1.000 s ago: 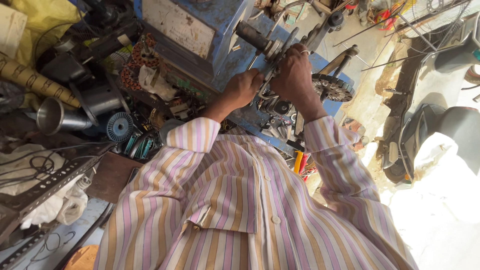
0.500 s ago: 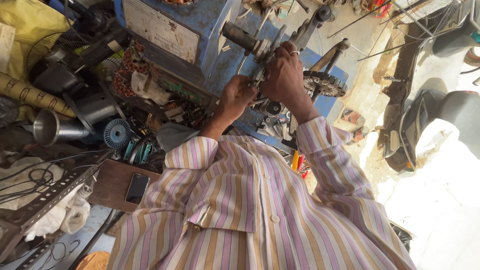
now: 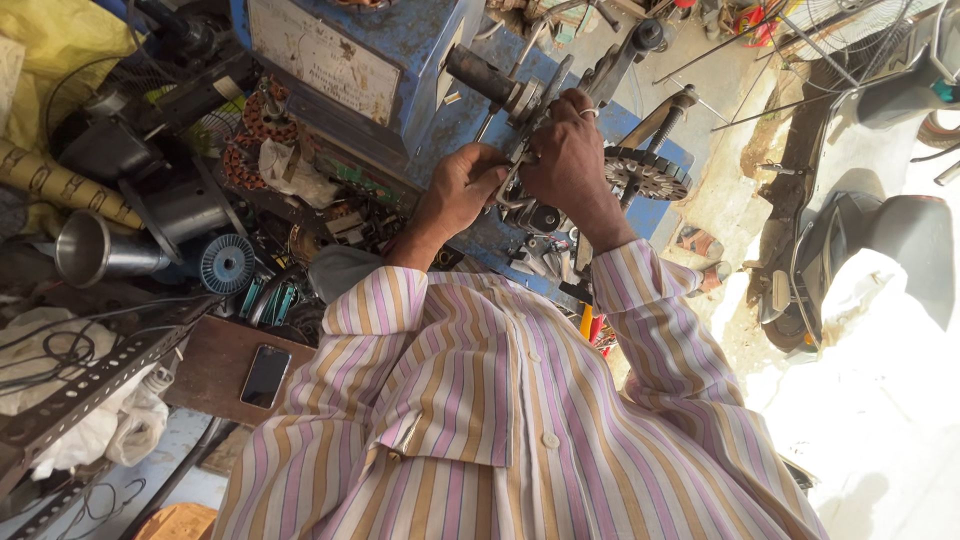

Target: The person winds and attaches copper wire to a ceiling fan motor component using a manual winding machine.

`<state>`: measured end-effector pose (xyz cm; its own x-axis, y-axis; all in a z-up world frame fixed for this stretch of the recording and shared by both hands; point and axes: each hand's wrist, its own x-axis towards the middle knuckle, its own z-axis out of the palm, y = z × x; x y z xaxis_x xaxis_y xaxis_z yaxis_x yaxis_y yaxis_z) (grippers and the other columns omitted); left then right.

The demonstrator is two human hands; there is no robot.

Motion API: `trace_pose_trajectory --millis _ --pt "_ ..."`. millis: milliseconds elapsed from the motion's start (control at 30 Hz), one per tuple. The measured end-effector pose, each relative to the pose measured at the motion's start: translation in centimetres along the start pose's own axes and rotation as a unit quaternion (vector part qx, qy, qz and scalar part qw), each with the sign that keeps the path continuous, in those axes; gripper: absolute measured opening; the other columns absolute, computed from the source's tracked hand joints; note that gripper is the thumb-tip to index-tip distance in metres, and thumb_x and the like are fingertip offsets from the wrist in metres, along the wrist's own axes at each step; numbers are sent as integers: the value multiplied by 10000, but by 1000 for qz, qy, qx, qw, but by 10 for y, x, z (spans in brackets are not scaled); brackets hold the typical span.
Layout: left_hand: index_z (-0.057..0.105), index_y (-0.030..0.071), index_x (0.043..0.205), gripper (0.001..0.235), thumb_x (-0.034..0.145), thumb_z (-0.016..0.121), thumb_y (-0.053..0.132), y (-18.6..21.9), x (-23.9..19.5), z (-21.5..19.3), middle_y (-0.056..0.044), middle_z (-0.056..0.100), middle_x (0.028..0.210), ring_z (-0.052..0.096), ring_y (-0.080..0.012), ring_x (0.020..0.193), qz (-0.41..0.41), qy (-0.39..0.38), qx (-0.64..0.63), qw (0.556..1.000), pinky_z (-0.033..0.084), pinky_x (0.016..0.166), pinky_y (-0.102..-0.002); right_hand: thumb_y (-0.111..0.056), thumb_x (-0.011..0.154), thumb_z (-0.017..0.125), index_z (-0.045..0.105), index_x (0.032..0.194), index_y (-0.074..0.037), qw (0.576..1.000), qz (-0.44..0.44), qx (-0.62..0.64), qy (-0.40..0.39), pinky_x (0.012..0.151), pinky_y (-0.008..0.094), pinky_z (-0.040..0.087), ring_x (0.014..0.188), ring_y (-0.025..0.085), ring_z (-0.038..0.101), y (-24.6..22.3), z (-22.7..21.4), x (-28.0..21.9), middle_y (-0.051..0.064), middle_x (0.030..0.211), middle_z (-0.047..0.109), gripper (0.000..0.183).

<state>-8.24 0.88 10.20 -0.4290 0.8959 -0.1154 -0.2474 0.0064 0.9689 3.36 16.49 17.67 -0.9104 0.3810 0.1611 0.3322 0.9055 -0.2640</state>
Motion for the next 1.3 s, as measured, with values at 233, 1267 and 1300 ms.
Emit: trace_pose_trajectory --millis 233,1267,1300 --pt "698 11 1144 170 991 651 67 -23 -1 17 -75 736 867 633 -108 676 -2 67 47 997 510 569 -261 -138 573 776 749 766 -7 999 36 -9 25 836 468 528 1214 407 507 -12 -5 0 165 1026 650 235" --pt "571 41 1017 283 1102 480 295 -41 3 7 -176 594 774 614 -361 682 183 58 178 965 478 629 -457 -112 559 789 720 696 -66 996 83 9 30 840 474 521 1249 368 521 -14 0 -3 121 1058 657 161" --pt "548 37 1032 272 1104 484 292 -42 3 7 -171 581 814 602 -338 709 226 36 147 962 487 653 -448 -114 577 799 714 687 -65 996 71 7 46 873 472 524 1268 363 518 -13 1 -1 112 1069 660 148"
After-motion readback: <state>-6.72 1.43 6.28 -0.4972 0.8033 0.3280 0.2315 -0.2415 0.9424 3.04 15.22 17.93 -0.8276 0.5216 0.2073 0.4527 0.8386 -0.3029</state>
